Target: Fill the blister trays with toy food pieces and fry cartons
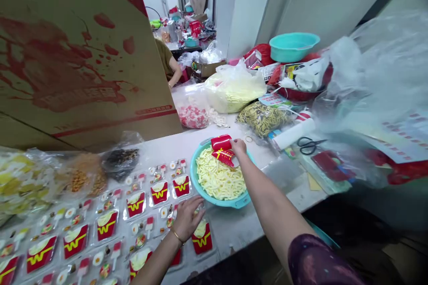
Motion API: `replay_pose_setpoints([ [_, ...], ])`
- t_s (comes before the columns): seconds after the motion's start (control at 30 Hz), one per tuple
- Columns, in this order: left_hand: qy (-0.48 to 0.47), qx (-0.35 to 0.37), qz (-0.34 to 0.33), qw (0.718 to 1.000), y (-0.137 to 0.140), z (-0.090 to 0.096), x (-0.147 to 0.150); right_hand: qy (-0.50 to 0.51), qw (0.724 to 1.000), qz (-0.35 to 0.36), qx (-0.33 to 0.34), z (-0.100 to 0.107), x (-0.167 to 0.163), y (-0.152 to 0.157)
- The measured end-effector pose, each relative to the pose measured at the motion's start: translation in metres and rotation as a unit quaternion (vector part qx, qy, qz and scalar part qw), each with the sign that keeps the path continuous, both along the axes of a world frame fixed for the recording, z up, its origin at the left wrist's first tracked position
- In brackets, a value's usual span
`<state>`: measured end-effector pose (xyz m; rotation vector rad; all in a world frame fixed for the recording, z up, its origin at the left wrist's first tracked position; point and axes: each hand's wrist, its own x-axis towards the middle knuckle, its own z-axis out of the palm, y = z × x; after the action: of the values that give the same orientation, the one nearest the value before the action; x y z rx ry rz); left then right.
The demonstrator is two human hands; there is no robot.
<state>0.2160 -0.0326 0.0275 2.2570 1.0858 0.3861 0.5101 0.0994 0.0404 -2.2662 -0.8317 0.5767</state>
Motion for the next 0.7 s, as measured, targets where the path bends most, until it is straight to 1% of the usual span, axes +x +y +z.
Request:
replay_pose_setpoints([
  [0.1, -0.017, -0.005, 0.002, 1.000, 0.013, 0.002, 0.005, 0.043, 0.998, 0.031, 0.028, 0.003, 0.002, 0.002],
  [0.17, -0.037, 0.003, 0.012, 0.999, 0.028, 0.007, 0.015, 0.063, 0.994, 0.062, 0.059, 0.008, 0.000, -0.010],
  [0.2, -0.044, 0.014, 0.022, 0.999, 0.037, 0.012, 0.021, 0.065, 0.990, 0.091, 0.090, 0.012, -0.002, -0.020],
  [0.23, -0.049, 0.029, 0.034, 0.998, 0.047, 0.018, 0.029, 0.059, 0.981, 0.128, 0.133, 0.015, -0.005, -0.033],
  [0.27, -0.048, 0.044, 0.044, 0.997, 0.058, 0.025, 0.037, 0.048, 0.966, 0.174, 0.183, 0.019, -0.008, -0.047],
  [0.33, -0.043, 0.048, 0.038, 0.997, 0.078, 0.040, 0.055, 0.016, 0.920, 0.277, 0.278, 0.026, -0.017, -0.079],
  [0.37, -0.047, 0.023, 0.003, 0.999, 0.085, 0.048, 0.064, 0.002, 0.895, 0.323, 0.306, 0.028, -0.022, -0.095],
  [0.4, -0.058, -0.024, -0.052, 0.997, 0.090, 0.054, 0.073, -0.009, 0.877, 0.356, 0.322, 0.031, -0.026, -0.109],
  [0.43, -0.070, -0.084, -0.115, 0.987, 0.093, 0.059, 0.081, -0.017, 0.863, 0.381, 0.332, 0.032, -0.029, -0.122],
  [0.47, -0.080, -0.147, -0.180, 0.969, 0.094, 0.063, 0.090, -0.023, 0.853, 0.398, 0.338, 0.033, -0.031, -0.132],
  [0.5, -0.085, -0.202, -0.232, 0.948, 0.093, 0.065, 0.098, -0.028, 0.847, 0.407, 0.341, 0.034, -0.031, -0.141],
  [0.53, -0.083, -0.236, -0.267, 0.931, 0.090, 0.066, 0.106, -0.034, 0.846, 0.408, 0.343, 0.034, -0.029, -0.148],
  [0.57, -0.075, -0.242, -0.285, 0.925, 0.088, 0.066, 0.113, -0.038, 0.848, 0.403, 0.342, 0.034, -0.023, -0.154],
  [0.6, -0.061, -0.222, -0.289, 0.929, 0.086, 0.065, 0.120, -0.045, 0.854, 0.388, 0.344, 0.033, -0.016, -0.160],
  [0.63, -0.041, -0.184, -0.283, 0.940, 0.085, 0.063, 0.127, -0.053, 0.863, 0.361, 0.351, 0.032, -0.007, -0.165],
  [0.7, 0.009, -0.086, -0.249, 0.965, 0.091, 0.059, 0.140, -0.075, 0.880, 0.288, 0.370, 0.030, 0.014, -0.175],
])
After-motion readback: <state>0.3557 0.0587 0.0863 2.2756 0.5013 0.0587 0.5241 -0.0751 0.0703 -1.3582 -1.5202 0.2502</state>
